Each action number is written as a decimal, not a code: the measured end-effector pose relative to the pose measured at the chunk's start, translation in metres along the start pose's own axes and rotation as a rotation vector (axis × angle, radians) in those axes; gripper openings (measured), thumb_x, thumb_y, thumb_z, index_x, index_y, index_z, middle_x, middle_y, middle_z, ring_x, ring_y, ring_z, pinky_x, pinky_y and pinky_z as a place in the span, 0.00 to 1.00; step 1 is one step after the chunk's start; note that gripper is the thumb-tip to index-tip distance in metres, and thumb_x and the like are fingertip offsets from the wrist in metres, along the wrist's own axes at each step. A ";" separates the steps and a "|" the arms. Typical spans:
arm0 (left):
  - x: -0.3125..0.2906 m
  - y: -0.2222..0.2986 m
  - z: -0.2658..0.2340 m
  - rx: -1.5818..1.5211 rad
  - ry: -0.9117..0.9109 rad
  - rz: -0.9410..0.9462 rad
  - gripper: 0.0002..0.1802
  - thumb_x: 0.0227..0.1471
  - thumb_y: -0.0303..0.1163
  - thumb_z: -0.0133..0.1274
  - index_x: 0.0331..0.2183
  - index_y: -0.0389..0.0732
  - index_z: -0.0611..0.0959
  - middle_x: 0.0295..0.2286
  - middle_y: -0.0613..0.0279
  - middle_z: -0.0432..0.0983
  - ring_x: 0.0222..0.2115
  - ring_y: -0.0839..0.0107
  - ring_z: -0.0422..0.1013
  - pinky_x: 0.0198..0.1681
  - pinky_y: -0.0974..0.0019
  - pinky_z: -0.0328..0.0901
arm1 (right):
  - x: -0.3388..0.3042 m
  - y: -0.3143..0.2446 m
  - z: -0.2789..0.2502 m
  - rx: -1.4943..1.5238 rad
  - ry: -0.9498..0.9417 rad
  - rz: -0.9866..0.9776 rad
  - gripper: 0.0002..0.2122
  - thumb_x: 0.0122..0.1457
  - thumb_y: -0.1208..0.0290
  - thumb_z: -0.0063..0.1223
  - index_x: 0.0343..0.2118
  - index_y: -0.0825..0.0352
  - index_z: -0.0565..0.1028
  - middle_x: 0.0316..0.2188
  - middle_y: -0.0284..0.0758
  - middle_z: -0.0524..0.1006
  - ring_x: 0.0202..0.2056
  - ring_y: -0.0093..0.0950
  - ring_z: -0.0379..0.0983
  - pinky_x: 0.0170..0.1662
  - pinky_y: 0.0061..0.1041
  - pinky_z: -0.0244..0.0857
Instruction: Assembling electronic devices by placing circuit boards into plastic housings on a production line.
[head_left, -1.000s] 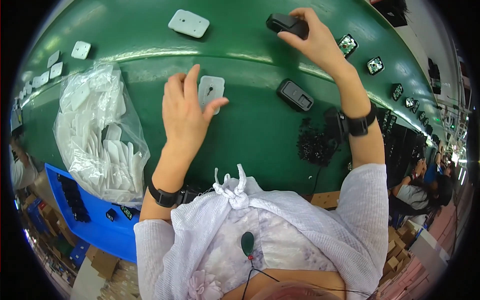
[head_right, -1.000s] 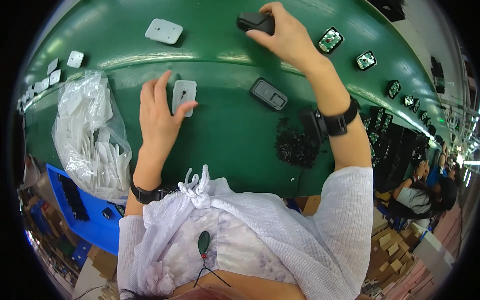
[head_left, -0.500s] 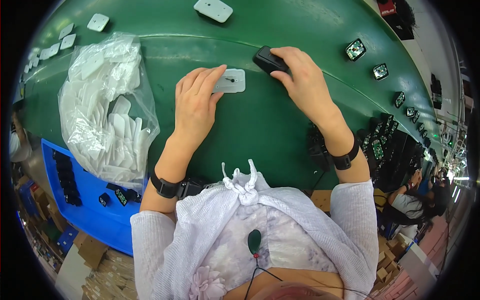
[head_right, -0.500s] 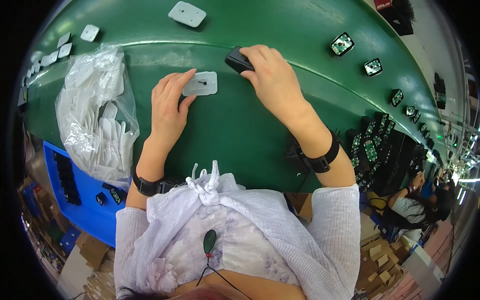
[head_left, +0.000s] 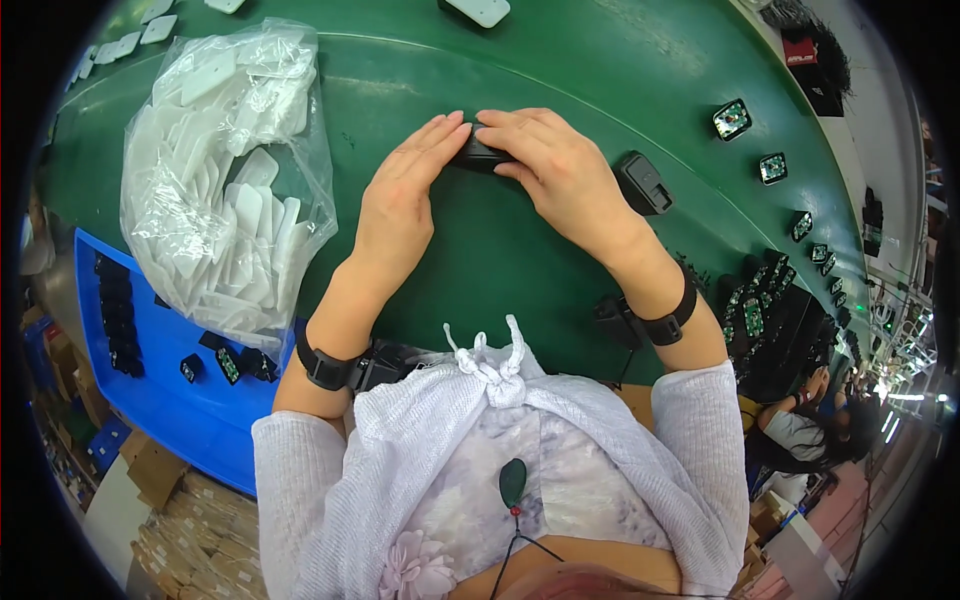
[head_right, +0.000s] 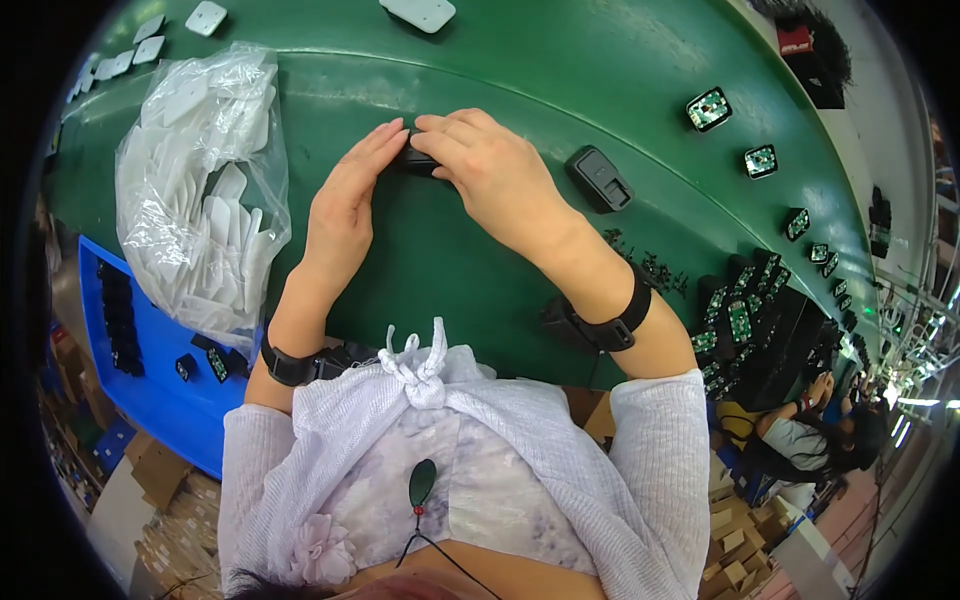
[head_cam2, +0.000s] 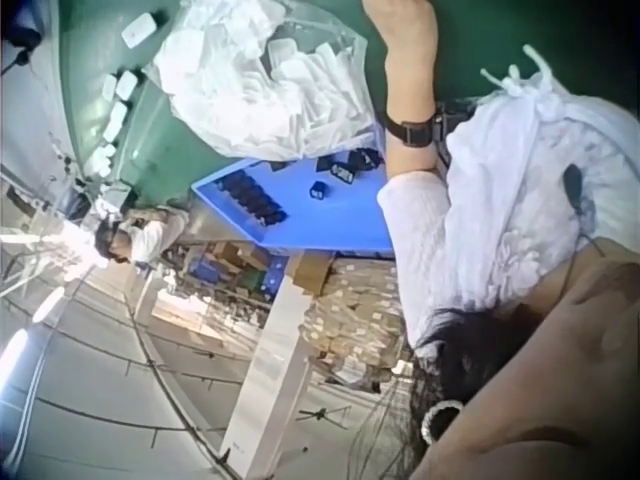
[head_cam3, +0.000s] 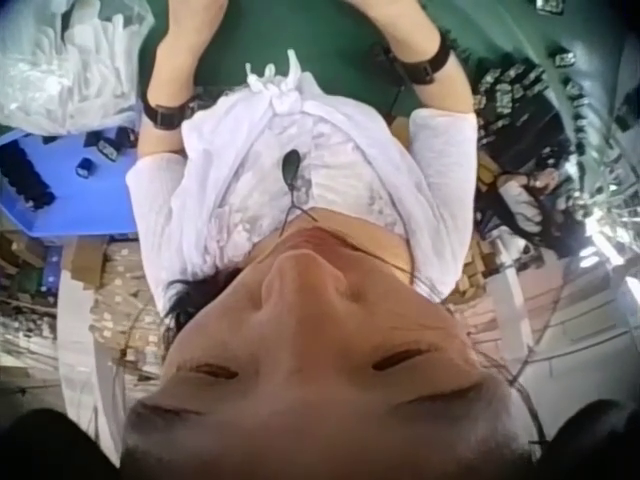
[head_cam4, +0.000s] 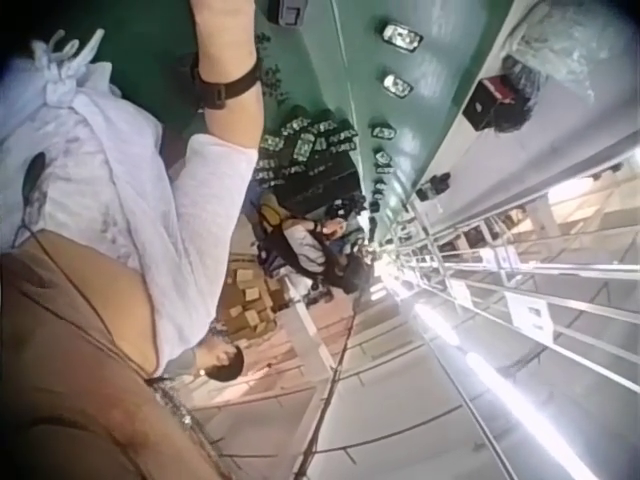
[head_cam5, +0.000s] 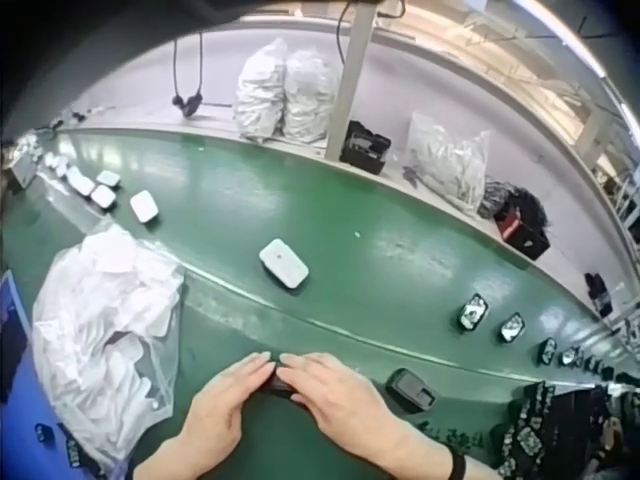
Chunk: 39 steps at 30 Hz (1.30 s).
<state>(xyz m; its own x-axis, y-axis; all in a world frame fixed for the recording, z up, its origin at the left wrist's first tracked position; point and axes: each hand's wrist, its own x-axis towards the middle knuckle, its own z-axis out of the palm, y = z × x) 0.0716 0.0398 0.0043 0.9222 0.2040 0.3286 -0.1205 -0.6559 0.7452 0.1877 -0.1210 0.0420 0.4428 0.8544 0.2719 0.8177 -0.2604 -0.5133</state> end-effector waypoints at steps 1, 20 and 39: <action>0.001 -0.001 -0.001 0.050 -0.011 0.035 0.26 0.46 0.12 0.42 0.49 0.38 0.77 0.50 0.57 0.72 0.52 0.58 0.67 0.54 0.61 0.63 | -0.001 0.000 0.002 0.005 -0.008 0.007 0.17 0.47 0.81 0.57 0.43 0.66 0.74 0.46 0.34 0.76 0.45 0.35 0.71 0.46 0.30 0.69; 0.011 0.020 -0.008 -0.609 -0.065 -0.509 0.20 0.57 0.34 0.52 0.46 0.27 0.75 0.30 0.59 0.79 0.29 0.74 0.74 0.37 0.72 0.67 | -0.002 -0.017 -0.016 1.123 0.167 0.483 0.21 0.57 0.74 0.57 0.53 0.70 0.67 0.49 0.37 0.72 0.50 0.24 0.67 0.54 0.22 0.60; -0.004 0.008 -0.103 0.365 0.256 -0.130 0.05 0.50 0.27 0.53 0.32 0.37 0.80 0.30 0.53 0.76 0.33 0.53 0.70 0.38 0.57 0.66 | 0.033 0.046 -0.063 0.437 0.186 0.314 0.17 0.55 0.77 0.57 0.49 0.68 0.72 0.39 0.32 0.76 0.41 0.21 0.71 0.47 0.21 0.65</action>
<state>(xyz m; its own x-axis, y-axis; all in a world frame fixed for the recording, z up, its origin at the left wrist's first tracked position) 0.0293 0.1081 0.0686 0.7949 0.4447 0.4128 0.1700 -0.8163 0.5520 0.2630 -0.1327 0.0787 0.7295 0.6623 0.1706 0.4258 -0.2445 -0.8711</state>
